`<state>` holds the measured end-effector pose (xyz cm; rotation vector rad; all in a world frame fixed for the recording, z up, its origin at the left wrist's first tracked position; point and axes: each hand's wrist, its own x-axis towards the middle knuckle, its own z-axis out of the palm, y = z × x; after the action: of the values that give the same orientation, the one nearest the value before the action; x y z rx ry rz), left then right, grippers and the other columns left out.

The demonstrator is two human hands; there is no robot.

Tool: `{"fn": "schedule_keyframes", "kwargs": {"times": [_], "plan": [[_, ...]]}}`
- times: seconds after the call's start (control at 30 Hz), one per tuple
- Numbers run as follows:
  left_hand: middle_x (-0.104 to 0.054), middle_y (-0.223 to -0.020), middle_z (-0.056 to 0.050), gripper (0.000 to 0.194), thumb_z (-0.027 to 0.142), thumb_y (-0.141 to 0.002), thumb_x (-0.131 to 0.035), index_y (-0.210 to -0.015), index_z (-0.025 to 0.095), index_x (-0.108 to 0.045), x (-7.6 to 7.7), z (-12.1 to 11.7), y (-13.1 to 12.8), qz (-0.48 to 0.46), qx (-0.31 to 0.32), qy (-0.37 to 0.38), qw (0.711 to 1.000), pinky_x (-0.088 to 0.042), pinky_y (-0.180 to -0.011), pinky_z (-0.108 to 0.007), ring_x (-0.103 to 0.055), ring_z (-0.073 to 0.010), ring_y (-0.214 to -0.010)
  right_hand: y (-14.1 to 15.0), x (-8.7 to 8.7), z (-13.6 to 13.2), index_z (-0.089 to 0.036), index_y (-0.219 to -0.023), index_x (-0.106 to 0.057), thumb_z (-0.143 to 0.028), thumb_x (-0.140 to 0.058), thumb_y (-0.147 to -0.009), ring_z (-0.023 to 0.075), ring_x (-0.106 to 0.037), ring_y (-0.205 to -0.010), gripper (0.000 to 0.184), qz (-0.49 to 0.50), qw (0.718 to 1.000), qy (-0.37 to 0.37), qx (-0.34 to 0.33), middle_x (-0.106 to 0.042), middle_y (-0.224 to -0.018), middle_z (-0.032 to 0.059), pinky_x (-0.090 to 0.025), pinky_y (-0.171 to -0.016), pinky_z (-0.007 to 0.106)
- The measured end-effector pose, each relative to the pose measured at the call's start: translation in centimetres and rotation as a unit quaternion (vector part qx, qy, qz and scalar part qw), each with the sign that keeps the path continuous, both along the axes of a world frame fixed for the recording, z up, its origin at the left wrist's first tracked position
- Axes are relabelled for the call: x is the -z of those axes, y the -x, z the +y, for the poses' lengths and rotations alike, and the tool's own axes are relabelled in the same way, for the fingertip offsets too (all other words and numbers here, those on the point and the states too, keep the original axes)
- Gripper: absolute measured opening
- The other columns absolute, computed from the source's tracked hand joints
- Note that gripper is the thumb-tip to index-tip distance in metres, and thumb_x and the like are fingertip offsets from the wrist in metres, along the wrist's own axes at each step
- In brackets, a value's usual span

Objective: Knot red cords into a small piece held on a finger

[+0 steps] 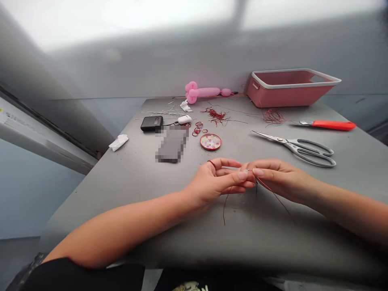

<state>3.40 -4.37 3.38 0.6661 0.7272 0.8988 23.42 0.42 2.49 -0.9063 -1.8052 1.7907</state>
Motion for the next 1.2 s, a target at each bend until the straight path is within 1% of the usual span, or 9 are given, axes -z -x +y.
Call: {"fn": "schedule_keyframes", "kwargs": {"times": [0.07,0.17,0.3,0.47,0.6,0.73,0.83,1.0,1.2], "plan": [[-0.075,-0.081,-0.003,0.038,0.028,-0.069,-0.084,-0.095,0.016,-0.060,0.4,0.2,-0.1,-0.020,0.010,-0.006,1.000,-0.054,-0.080,-0.030,-0.072,-0.0130,-0.076,-0.1,-0.1,-0.1,-0.019,-0.075,-0.070,-0.049,-0.063,-0.085,0.0186,-0.056,-0.078,0.033,0.001,1.000,0.005,-0.004,-0.063,-0.077,0.0044,-0.045,-0.077,0.032],[-0.074,-0.075,-0.002,0.044,0.030,-0.061,-0.088,-0.092,0.015,-0.060,0.9,0.4,-0.4,-0.018,-0.001,0.013,1.000,-0.053,-0.070,-0.024,-0.071,-0.0118,-0.070,-0.3,-0.1,0.2,-0.018,-0.075,-0.068,-0.049,-0.059,-0.087,0.0177,-0.055,-0.076,0.035,-0.008,0.999,0.001,-0.040,-0.061,-0.075,0.0043,-0.045,-0.075,0.032],[-0.073,-0.071,-0.002,0.049,0.031,-0.055,-0.091,-0.088,0.014,-0.060,1.0,0.7,-0.6,-0.027,-0.005,0.047,0.999,-0.054,-0.066,-0.022,-0.071,-0.0119,-0.066,-0.4,0.0,0.9,-0.018,-0.075,-0.067,-0.048,-0.056,-0.089,0.0175,-0.057,-0.075,0.035,-0.035,0.996,-0.024,-0.078,-0.063,-0.076,0.0053,-0.045,-0.074,0.033],[-0.074,-0.070,-0.005,0.050,0.032,-0.053,-0.091,-0.088,0.013,-0.061,1.1,1.3,-0.5,-0.020,0.000,0.080,0.997,-0.053,-0.065,-0.024,-0.071,-0.0142,-0.066,0.0,-0.3,1.1,-0.019,-0.066,-0.065,-0.047,-0.060,-0.086,0.0174,-0.061,-0.069,0.035,-0.031,0.997,-0.046,-0.048,-0.066,-0.072,0.0064,-0.050,-0.070,0.032],[-0.074,-0.071,-0.005,0.053,0.033,-0.051,-0.092,-0.089,0.014,-0.060,1.3,1.6,-0.2,-0.016,0.001,0.094,0.995,-0.053,-0.066,-0.023,-0.071,-0.0134,-0.066,0.4,-0.5,1.0,-0.019,-0.065,-0.066,-0.045,-0.060,-0.086,0.0165,-0.062,-0.065,0.035,-0.047,0.994,-0.095,-0.017,-0.067,-0.070,0.0068,-0.050,-0.065,0.030],[-0.071,-0.068,-0.003,0.054,0.036,-0.047,-0.092,-0.083,0.013,-0.060,1.3,1.8,0.1,0.026,0.011,0.076,0.997,-0.053,-0.066,-0.025,-0.069,-0.0124,-0.064,0.6,-0.3,1.1,-0.019,-0.067,-0.067,-0.037,-0.059,-0.088,0.0153,-0.061,-0.063,0.029,-0.047,0.982,-0.183,-0.026,-0.066,-0.068,0.0064,-0.050,-0.061,0.028],[-0.068,-0.066,-0.001,0.053,0.041,-0.048,-0.091,-0.080,0.014,-0.059,1.2,2.2,0.5,0.079,0.027,0.047,0.995,-0.051,-0.068,-0.025,-0.066,-0.0107,-0.064,0.6,0.2,1.5,-0.019,-0.074,-0.069,-0.031,-0.058,-0.089,0.0150,-0.062,-0.064,0.022,-0.041,0.969,-0.241,-0.043,-0.067,-0.070,0.0061,-0.051,-0.062,0.028],[-0.067,-0.071,-0.001,0.046,0.042,-0.056,-0.088,-0.082,0.014,-0.061,1.2,3.1,2.0,0.162,0.072,-0.025,0.984,-0.047,-0.072,-0.025,-0.063,-0.0102,-0.069,0.8,0.8,1.7,-0.019,-0.080,-0.068,-0.028,-0.058,-0.090,0.0153,-0.062,-0.068,0.016,-0.027,0.968,-0.243,-0.057,-0.066,-0.073,0.0058,-0.051,-0.065,0.028],[-0.065,-0.069,0.000,0.041,0.039,-0.058,-0.087,-0.080,0.015,-0.061,1.0,3.2,2.7,0.161,0.094,-0.013,0.982,-0.045,-0.068,-0.024,-0.061,-0.0104,-0.067,1.4,0.4,1.3,-0.018,-0.079,-0.067,-0.027,-0.059,-0.090,0.0140,-0.060,-0.068,0.016,-0.039,0.968,-0.244,-0.052,-0.065,-0.071,0.0052,-0.051,-0.064,0.026]]}}
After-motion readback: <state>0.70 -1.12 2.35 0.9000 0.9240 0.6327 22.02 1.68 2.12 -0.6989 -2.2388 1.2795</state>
